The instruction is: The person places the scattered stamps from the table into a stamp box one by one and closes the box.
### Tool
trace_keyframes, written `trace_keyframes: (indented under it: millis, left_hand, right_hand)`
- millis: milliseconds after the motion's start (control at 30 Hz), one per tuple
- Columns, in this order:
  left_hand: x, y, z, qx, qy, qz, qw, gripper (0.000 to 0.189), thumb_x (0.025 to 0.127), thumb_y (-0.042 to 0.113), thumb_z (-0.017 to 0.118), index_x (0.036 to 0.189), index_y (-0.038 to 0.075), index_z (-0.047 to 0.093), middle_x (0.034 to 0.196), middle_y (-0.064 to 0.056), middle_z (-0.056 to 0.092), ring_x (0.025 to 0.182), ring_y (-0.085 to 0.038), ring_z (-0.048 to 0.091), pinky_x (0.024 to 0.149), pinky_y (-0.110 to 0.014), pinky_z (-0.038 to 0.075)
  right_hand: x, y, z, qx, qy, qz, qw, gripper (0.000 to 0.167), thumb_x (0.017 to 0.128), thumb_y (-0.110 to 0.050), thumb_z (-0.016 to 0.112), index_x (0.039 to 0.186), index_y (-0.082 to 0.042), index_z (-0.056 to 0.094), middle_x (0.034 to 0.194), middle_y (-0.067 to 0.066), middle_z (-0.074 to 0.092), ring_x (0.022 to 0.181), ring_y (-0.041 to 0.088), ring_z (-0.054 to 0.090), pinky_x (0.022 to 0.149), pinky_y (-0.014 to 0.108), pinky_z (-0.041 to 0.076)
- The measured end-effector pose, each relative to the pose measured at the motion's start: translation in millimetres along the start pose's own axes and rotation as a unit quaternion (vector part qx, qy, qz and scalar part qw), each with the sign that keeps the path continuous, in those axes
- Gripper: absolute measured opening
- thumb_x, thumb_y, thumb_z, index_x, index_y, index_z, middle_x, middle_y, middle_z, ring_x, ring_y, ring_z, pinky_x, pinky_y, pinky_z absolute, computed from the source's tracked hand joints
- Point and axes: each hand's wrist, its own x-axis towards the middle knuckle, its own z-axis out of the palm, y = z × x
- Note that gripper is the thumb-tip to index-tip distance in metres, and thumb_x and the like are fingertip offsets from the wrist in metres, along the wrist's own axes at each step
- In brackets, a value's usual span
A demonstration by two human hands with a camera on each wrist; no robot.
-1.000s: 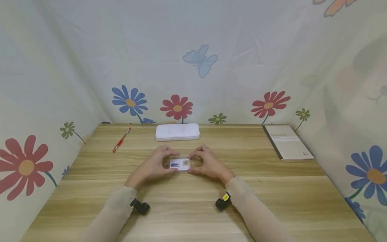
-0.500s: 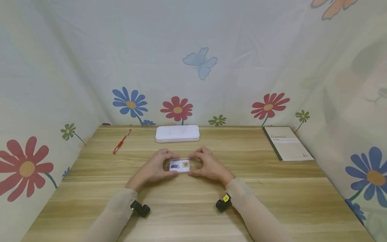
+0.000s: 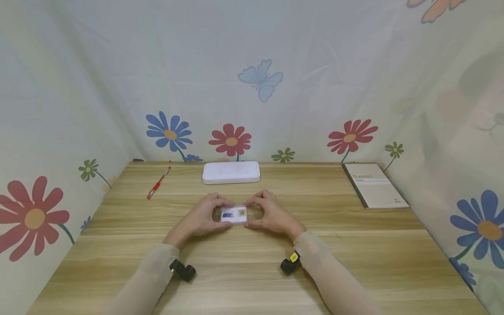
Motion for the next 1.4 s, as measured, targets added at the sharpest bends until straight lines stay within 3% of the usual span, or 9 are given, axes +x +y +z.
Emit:
trace_keyframes:
  millis: [667, 967, 1400]
  left_hand:
    - [1.7, -4.4, 0.1, -0.007, -0.004, -0.008, 0.9999, 0.057, 0.089, 0.042, 0.095, 0.140, 0.025, 0.076, 0.133, 0.002, 0.066, 0.121, -0.021, 0.057, 0.107, -0.049, 0.049]
    - [-1.0, -8.0, -5.6, -0.016, -0.009, -0.012, 0.9998, 0.063, 0.086, 0.046, 0.097, 0.141, 0.027, 0.076, 0.140, 0.001, 0.066, 0.129, -0.025, 0.059, 0.113, -0.056, 0.048]
    - [-0.6, -10.8, -12.1, -0.043, -0.013, -0.013, 0.9989, 0.061, 0.085, 0.039, 0.100, 0.140, 0.025, 0.077, 0.132, 0.006, 0.070, 0.117, -0.018, 0.063, 0.108, -0.048, 0.052]
  right_hand:
    - [1.0, 1.2, 1.4, 0.000, 0.010, -0.008, 0.9999, 0.058, 0.091, -0.042, 0.094, 0.142, -0.023, 0.074, 0.135, 0.003, 0.054, 0.129, 0.024, 0.048, 0.113, 0.051, 0.045]
    - [-0.3, 0.2, 3.6, -0.010, 0.019, -0.006, 0.9998, 0.060, 0.090, -0.045, 0.095, 0.142, -0.024, 0.074, 0.132, -0.001, 0.054, 0.126, 0.022, 0.050, 0.111, 0.049, 0.047]
    - [-0.9, -0.6, 4.1, -0.011, 0.017, 0.010, 0.9997, 0.059, 0.091, -0.047, 0.094, 0.142, -0.027, 0.074, 0.135, -0.001, 0.052, 0.129, 0.021, 0.047, 0.113, 0.047, 0.045]
